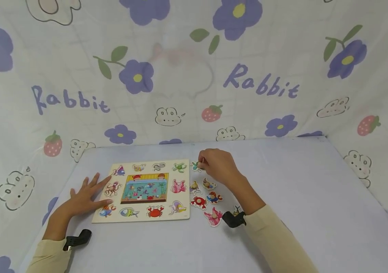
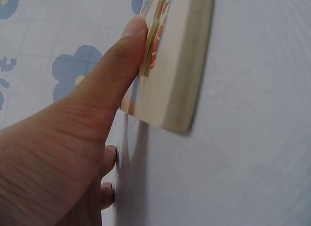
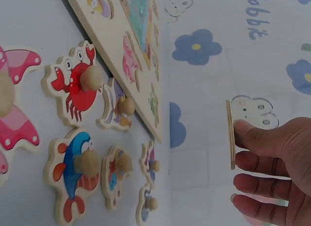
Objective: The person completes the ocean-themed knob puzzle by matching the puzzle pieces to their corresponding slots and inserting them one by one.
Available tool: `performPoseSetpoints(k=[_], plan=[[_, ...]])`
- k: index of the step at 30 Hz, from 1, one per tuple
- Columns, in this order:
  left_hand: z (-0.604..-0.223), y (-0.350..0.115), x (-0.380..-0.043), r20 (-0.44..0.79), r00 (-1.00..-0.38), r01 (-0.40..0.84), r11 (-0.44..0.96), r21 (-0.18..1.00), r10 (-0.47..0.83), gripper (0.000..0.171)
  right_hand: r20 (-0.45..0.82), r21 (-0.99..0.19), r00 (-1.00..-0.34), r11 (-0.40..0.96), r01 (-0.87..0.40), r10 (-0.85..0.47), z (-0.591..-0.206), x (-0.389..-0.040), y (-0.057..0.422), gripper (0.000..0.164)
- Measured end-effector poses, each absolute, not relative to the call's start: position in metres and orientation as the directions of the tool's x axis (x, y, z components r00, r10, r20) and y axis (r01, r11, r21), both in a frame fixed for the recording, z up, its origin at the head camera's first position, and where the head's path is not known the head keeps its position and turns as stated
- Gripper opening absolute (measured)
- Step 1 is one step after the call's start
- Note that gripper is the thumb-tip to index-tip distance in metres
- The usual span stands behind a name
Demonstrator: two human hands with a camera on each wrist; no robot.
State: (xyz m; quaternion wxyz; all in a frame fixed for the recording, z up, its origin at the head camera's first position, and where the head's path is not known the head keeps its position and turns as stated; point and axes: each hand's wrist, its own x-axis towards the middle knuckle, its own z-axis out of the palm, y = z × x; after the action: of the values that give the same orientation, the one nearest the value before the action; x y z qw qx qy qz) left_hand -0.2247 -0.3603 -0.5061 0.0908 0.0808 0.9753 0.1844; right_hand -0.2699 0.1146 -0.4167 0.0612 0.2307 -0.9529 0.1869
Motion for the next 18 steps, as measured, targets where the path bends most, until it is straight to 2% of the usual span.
performPoseSetpoints(k=[8, 18], plan=[[-0.506, -0.361, -0.225, -0.148, -0.972, 0.117, 0.918, 0.379, 0.185, 0.098, 0.230, -0.259, -0.837, 0.797, -0.545, -0.497, -0.416, -0.281, 0.091, 0.012], [-0.503, -0.359, -0.223, -0.141, -0.973, 0.118, 0.914, 0.389, 0.185, 0.097, 0.189, -0.240, -0.823, 0.787, -0.568, -0.536, -0.425, -0.296, 0.066, 0.012]])
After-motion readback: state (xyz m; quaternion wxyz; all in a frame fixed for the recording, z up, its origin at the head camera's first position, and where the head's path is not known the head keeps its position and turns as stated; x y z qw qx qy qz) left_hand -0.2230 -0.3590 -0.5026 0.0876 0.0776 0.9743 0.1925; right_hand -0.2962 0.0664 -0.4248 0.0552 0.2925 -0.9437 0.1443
